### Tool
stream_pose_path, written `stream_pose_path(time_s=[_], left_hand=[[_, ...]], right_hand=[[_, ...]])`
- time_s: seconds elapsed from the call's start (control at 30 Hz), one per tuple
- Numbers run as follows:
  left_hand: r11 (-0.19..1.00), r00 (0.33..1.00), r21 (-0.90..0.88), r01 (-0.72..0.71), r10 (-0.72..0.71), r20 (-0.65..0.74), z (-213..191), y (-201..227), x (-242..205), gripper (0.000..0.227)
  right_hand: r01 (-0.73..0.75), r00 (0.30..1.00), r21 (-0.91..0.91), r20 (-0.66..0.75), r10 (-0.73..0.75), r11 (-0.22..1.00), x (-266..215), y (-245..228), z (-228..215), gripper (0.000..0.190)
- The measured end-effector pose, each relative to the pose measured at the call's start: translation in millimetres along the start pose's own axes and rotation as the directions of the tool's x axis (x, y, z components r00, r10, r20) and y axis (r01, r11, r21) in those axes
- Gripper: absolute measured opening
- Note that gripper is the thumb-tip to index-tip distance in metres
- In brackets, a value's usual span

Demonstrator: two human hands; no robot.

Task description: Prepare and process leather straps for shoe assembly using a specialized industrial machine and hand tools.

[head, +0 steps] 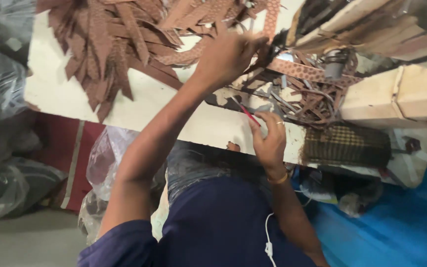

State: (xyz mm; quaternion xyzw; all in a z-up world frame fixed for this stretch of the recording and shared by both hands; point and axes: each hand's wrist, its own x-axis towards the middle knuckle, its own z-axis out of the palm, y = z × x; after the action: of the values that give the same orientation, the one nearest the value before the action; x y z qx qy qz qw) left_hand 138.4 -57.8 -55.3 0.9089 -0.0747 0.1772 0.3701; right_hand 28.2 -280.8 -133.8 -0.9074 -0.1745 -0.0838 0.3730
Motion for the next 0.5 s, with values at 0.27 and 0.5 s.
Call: stream_pose_path(time_s=[0.27, 0.5], left_hand=[[0.352, 0.873, -0.816, 0.458, -0.349, 0.340, 56.4, 29.5, -65.4, 0.052], [0.297, 0.894, -0.885, 0.359, -0.382, 0.234, 67.7, 39.2, -78.6, 0.051]], right_hand=[[0.218, 0.970, 0.019, -0.115, -0.215, 0.976, 73.1, -33.4, -52.7, 0.036], [0.261, 0.963, -0.055, -0.049, -0.264, 0.964, 85.9, -41.7, -51.8, 0.051]])
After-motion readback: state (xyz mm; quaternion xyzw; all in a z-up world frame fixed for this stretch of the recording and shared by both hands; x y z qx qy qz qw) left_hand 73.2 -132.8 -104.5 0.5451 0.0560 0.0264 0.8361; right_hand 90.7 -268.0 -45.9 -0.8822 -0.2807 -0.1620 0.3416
